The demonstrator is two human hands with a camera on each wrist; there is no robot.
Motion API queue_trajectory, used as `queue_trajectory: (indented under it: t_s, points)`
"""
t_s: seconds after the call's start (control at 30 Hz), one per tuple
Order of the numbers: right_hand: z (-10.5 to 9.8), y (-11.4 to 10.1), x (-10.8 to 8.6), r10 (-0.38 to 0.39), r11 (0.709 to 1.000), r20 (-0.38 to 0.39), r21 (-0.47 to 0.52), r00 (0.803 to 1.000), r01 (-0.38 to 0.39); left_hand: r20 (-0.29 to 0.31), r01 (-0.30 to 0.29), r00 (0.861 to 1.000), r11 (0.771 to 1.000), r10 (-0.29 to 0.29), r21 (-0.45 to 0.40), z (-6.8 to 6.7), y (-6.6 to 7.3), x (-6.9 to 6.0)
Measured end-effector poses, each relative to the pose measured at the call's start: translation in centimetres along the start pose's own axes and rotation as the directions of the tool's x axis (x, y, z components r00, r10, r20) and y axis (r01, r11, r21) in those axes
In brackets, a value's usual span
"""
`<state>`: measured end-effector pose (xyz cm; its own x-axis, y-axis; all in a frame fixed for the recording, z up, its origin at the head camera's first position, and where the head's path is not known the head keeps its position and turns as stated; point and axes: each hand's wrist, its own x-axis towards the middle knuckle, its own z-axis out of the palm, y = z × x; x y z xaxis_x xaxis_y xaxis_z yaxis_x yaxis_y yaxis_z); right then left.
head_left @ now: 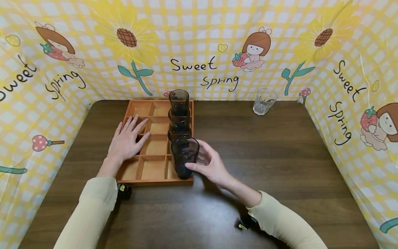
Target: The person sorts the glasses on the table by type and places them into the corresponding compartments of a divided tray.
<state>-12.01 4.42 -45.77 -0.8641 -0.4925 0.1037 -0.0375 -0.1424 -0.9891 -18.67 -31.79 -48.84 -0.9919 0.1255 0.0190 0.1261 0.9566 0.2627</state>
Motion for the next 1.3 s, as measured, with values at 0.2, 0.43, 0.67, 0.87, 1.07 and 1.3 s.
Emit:
queue_trajectory:
  t_s: [0.2,0.43,0.67,0.87,1.07,1.3]
  points:
    - [1.0,0.5,0.1,0.002,1.0,0.025,-0.017,1.0,-0.002,-0.002,-0.001,1.0,1.0,0.001,0.0,0.1,0.0,0.0]
    - [1.9,1.1,0.4,-0.069,0.99,0.025,-0.123,0.997,0.071,-0.003,0.001,1.0,1.0,-0.001,0.004,0.1,-0.1,0.1]
    - [2.0,1.9,0.9,-0.067,0.972,0.044,-0.221,0.997,0.075,-0.011,-0.005,1.0,1.0,0.005,0.005,0.1,-0.1,0.2]
    - [1.6,2.2,1.0,-0.089,0.902,0.151,-0.407,0.985,0.144,-0.017,-0.005,1.0,1.0,0.005,0.002,0.1,-0.2,0.1]
    - [1.6,2.3,1.1,-0.107,0.858,0.218,-0.473,0.97,0.201,-0.015,-0.006,1.0,1.0,0.006,-0.006,0.0,-0.2,0.0]
    - [1.4,1.9,1.3,-0.116,0.758,0.278,-0.596,0.954,0.266,-0.008,-0.004,1.0,1.0,0.004,-0.005,0.1,-0.1,0.1]
